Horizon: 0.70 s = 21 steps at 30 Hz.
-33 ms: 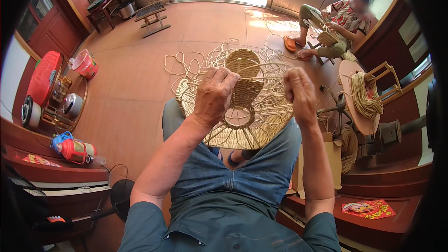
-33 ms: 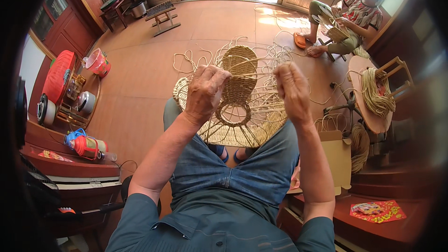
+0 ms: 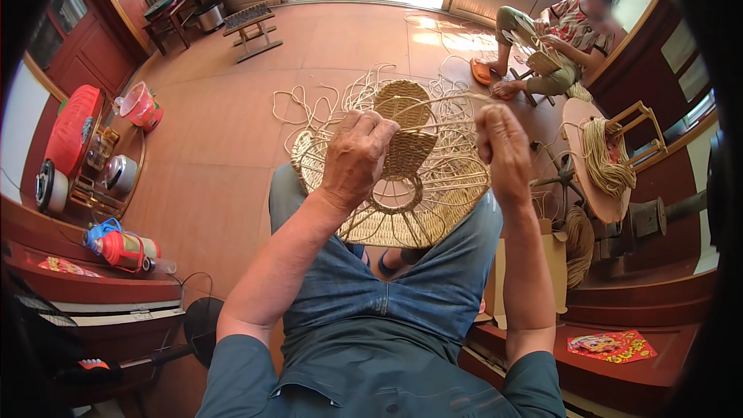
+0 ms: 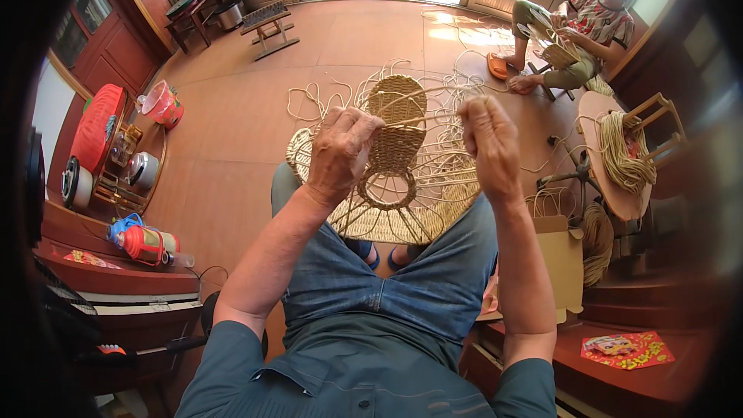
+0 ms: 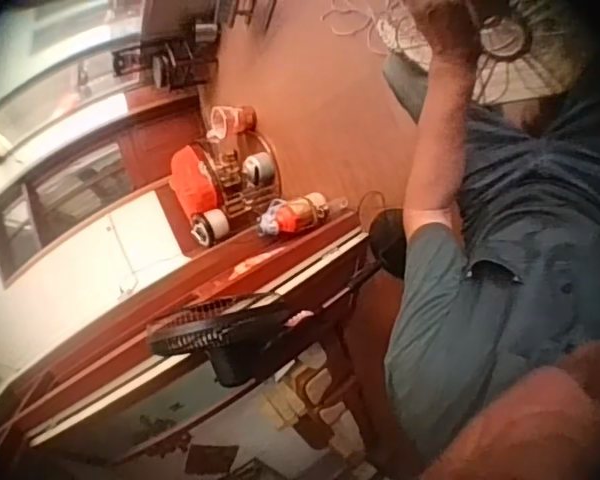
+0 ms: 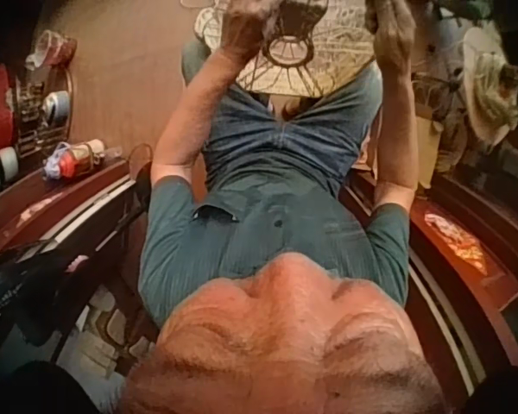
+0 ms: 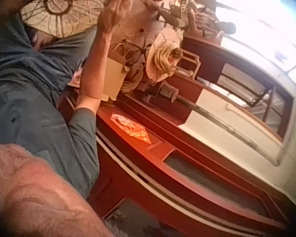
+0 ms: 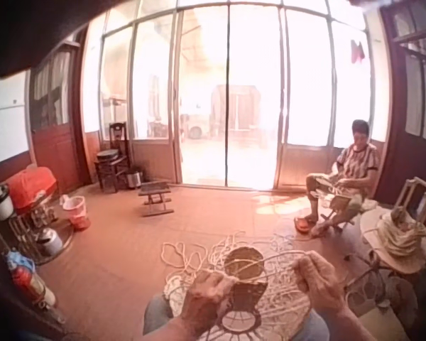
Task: Weaving a craft item, likely a basket or hat, using long natural fibers.
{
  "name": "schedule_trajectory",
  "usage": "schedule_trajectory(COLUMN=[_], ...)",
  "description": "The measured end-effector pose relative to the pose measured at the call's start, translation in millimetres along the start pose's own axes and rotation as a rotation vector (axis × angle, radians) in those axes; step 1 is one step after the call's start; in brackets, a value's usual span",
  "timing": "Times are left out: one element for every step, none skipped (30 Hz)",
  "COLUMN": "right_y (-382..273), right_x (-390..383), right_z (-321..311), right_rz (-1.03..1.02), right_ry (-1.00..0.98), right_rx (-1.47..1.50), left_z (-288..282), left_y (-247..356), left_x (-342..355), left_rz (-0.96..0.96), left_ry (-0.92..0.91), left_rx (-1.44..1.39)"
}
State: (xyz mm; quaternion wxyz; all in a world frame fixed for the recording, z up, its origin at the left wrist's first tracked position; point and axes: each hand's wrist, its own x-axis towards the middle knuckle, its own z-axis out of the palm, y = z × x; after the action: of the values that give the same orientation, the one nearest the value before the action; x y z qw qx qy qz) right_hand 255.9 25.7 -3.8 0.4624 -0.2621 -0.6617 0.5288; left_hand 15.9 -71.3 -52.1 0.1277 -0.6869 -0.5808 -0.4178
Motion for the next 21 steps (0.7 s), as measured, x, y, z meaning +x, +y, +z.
schedule_trajectory(right_y=[-7,-18,-26,-27,-32,-36,-31,-23,-13,-7,3,11,16,23,32,37,37,41,50,55,59], right_x=[4,7,9,10,9,8,9,10,10,9,9,10,11,12,16,20,24,28,32,35,39], right_z=[-1,4,8,8,16,24,24,23,23,22,24,24,23,24,25,26,30,33,36,39,40], right_rz=[-0.034,-0.061,-0.088,-0.112,-0.121,-0.13,-0.193,-0.189,-0.189,-0.115,-0.119,-0.123,-0.075,-0.073,0.032,0.136,0.181,0.181,0.174,0.166,0.165], right_ry=[0.013,0.025,0.036,-0.013,0.004,0.021,-0.026,0.002,0.029,0.03,0.008,-0.015,-0.054,-0.052,-0.094,-0.134,-0.173,-0.173,-0.213,-0.251,-0.249], right_rx=[0.031,0.061,0.091,0.124,0.112,0.101,-0.011,-0.145,-0.276,-0.404,-0.456,-0.507,-0.514,-0.515,-0.383,-0.25,-0.19,-0.188,-0.092,0.002,0.001], left_z=[2,5,6,7,9,11,11,13,13,13,14,14,14,14,14,14,12,12,12,12,13], left_y=[2,2,2,1,0,-1,-1,2,4,5,5,5,5,6,7,8,9,10,11,11,11], left_x=[2,5,7,7,8,9,9,12,14,13,12,11,10,8,7,6,5,5,3,2,2], left_rz=[0.002,0.005,0.007,0.006,-0.048,-0.104,-0.106,-0.111,-0.113,-0.107,-0.088,-0.068,-0.066,-0.068,-0.069,-0.067,-0.067,-0.067,-0.066,-0.079,-0.092], left_ry=[-0.002,0.023,0.049,0.048,0.038,0.028,0.029,0.036,0.045,0.048,0.067,0.087,0.088,0.081,0.074,0.072,0.058,0.043,0.043,0.036,0.029], left_rx=[-0.002,-0.018,-0.033,-0.031,-0.051,-0.072,-0.07,-0.066,-0.059,-0.061,-0.061,-0.061,-0.063,-0.058,-0.054,-0.056,-0.041,-0.025,-0.024,-0.032,-0.039])
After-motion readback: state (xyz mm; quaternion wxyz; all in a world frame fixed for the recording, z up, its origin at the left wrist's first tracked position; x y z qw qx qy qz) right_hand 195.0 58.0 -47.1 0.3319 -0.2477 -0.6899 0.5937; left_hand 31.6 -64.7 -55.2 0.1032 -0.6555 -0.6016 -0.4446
